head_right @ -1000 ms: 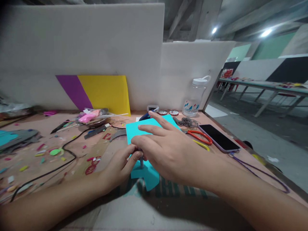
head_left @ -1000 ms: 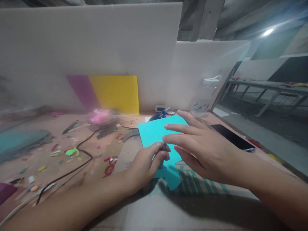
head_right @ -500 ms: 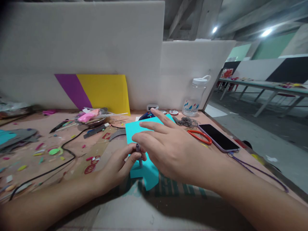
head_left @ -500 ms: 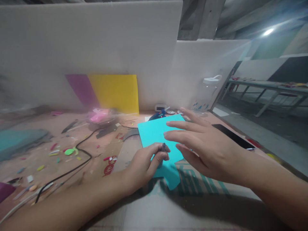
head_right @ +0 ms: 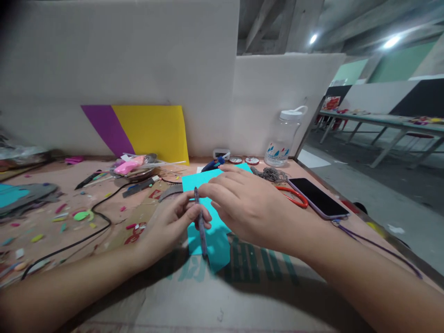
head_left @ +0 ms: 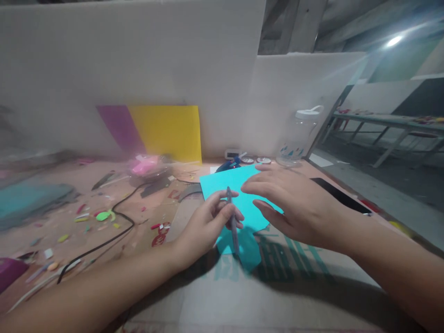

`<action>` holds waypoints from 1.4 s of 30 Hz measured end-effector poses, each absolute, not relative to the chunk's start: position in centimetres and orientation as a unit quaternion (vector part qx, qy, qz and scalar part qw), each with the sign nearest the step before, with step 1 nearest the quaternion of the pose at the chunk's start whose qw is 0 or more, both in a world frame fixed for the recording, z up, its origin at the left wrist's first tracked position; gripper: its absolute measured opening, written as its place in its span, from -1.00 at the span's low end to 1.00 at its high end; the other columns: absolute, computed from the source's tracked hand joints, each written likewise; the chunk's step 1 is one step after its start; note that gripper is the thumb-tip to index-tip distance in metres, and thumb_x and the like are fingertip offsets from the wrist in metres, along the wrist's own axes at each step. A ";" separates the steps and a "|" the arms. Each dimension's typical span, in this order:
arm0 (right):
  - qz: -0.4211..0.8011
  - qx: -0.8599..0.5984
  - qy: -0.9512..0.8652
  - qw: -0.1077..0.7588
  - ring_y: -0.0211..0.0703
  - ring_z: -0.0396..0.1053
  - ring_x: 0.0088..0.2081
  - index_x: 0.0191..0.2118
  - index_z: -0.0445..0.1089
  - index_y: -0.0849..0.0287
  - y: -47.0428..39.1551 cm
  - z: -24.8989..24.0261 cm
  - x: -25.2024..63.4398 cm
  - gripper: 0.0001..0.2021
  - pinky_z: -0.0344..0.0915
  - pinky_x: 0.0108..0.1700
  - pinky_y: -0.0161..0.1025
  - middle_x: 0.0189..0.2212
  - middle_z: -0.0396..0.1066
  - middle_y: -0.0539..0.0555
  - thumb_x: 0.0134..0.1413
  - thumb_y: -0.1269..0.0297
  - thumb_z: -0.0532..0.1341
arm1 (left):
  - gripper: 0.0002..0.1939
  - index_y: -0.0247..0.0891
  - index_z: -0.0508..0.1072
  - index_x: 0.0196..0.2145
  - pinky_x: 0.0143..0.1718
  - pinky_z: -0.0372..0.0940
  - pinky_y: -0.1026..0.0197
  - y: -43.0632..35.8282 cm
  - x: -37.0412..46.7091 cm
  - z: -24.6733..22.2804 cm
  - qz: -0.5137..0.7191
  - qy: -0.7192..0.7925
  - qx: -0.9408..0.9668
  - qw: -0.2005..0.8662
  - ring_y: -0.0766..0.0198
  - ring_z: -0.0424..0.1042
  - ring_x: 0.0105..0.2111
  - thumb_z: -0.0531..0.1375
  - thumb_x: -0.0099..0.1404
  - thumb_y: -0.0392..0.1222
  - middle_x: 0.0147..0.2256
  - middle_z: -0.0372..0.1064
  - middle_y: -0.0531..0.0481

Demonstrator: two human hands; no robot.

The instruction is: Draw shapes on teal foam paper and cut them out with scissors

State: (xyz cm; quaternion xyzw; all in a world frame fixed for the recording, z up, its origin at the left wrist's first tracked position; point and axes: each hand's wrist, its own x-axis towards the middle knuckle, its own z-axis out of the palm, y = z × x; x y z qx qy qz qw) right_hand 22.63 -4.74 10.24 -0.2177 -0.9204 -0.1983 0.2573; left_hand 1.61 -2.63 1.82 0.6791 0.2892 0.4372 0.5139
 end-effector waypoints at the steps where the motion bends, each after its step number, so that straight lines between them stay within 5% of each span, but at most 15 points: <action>1: -0.202 -0.204 -0.925 0.250 -0.07 0.54 -0.10 -0.01 0.45 0.24 -4.5 10.0 22.8 -0.74 0.46 0.10 0.04 -0.17 0.59 0.19 0.33 0.49 0.07 | -0.58 -0.29 0.30 -0.03 -0.31 0.41 0.16 -2.5 1.7 1.8 0.435 0.285 0.647 0.557 0.20 0.54 -0.37 0.20 0.39 0.11 -0.35 0.50 -0.04; 6: -0.201 -0.141 -0.958 0.150 0.02 0.26 0.31 0.22 0.35 0.11 -3.4 7.2 22.7 -0.57 0.22 0.34 0.16 0.31 0.30 0.21 0.31 0.55 0.11 | -0.51 -0.26 0.34 -0.21 -0.40 0.35 0.26 -1.6 1.5 1.2 0.447 0.264 0.517 0.680 0.30 0.45 -0.46 0.38 0.20 0.17 -0.42 0.43 0.04; 10: -0.100 -0.120 -0.965 0.209 0.04 0.12 0.40 0.20 0.32 0.21 -2.9 5.3 21.8 -0.68 0.07 0.41 0.21 0.28 0.34 0.28 0.39 0.34 0.16 | -0.57 -0.27 0.40 -0.22 -0.34 0.35 0.26 -0.9 1.2 1.0 0.446 0.259 0.494 0.700 0.29 0.47 -0.36 0.37 0.21 0.12 -0.29 0.48 -0.02; 14: 0.173 -0.189 -0.852 0.456 -0.10 0.55 -0.01 -0.09 0.38 0.12 -3.0 7.5 20.6 -0.73 0.39 0.20 0.06 -0.19 0.58 0.10 0.45 0.07 0.06 | -0.50 -0.30 0.42 -0.15 -0.31 0.34 0.24 -0.5 1.3 0.4 0.445 0.295 0.524 0.664 0.26 0.50 -0.31 0.31 0.27 0.22 -0.19 0.51 -0.13; 15: 0.245 -0.203 -0.781 0.538 -0.17 0.56 -0.25 -0.21 0.34 0.09 -2.8 8.5 20.2 -0.73 0.49 0.03 -0.03 -0.43 0.48 -0.03 0.44 0.03 0.07 | -0.47 -0.30 0.40 -0.13 -0.35 0.33 0.23 -0.5 1.3 0.1 0.443 0.310 0.535 0.649 0.26 0.50 -0.34 0.26 0.29 0.26 -0.20 0.51 -0.14; 17: 0.395 -0.244 -0.635 0.618 -0.30 0.27 -0.58 -0.40 0.22 0.07 -2.1 10.5 19.3 -0.62 0.45 -0.34 -0.26 -0.62 0.14 -0.17 0.35 -0.07 0.16 | -0.49 -0.29 0.39 -0.10 -0.37 0.33 0.22 -0.6 1.4 -0.5 0.445 0.330 0.576 0.601 0.25 0.49 -0.36 0.20 0.35 0.25 -0.20 0.50 -0.14; 20: 0.592 -0.285 -0.503 0.561 -0.37 -0.12 -0.71 -0.54 0.09 0.07 -0.1 12.1 18.3 -0.46 -0.02 -0.68 -0.37 -0.70 -0.04 -0.18 0.28 -0.21 0.15 | -0.67 -0.27 0.43 -0.07 -0.16 0.38 0.15 -1.0 1.4 -1.1 0.441 0.330 0.686 0.477 0.19 0.49 -0.18 0.14 0.43 0.05 -0.12 0.49 -0.14; 23: 0.680 -0.277 -0.426 0.529 -0.35 -0.26 -0.72 -0.59 -0.06 0.05 1.3 11.5 17.8 -0.44 -0.12 -0.71 -0.35 -0.75 -0.18 -0.19 0.39 -0.15 -0.03 | -0.81 -0.24 0.43 -0.05 0.07 0.31 0.05 -1.4 1.1 -1.2 0.437 0.290 0.791 0.314 0.14 0.42 0.01 0.13 0.44 -0.17 -0.03 0.45 -0.14; 27: 0.729 -0.246 -0.381 0.512 -0.33 -0.30 -0.71 -0.58 -0.13 0.04 1.5 9.8 18.0 -0.49 -0.19 -0.70 -0.35 -0.75 -0.24 -0.18 0.41 -0.04 -0.12 | -0.79 -0.23 0.40 0.00 0.11 0.29 0.02 -1.9 0.9 -1.0 0.425 0.243 0.855 0.173 0.14 0.38 0.05 0.15 0.42 -0.27 0.00 0.39 -0.14; 42: 0.776 -0.200 -0.374 0.467 -0.31 -0.32 -0.69 -0.46 -0.32 0.05 1.7 8.9 18.3 -0.60 -0.21 -0.71 -0.35 -0.74 -0.28 -0.16 0.09 0.18 0.05 | -0.88 -0.25 0.39 -0.12 0.04 0.30 0.13 -2.4 0.3 -0.2 0.396 0.229 0.882 0.114 0.21 0.38 -0.05 0.23 0.40 -0.24 -0.10 0.35 -0.07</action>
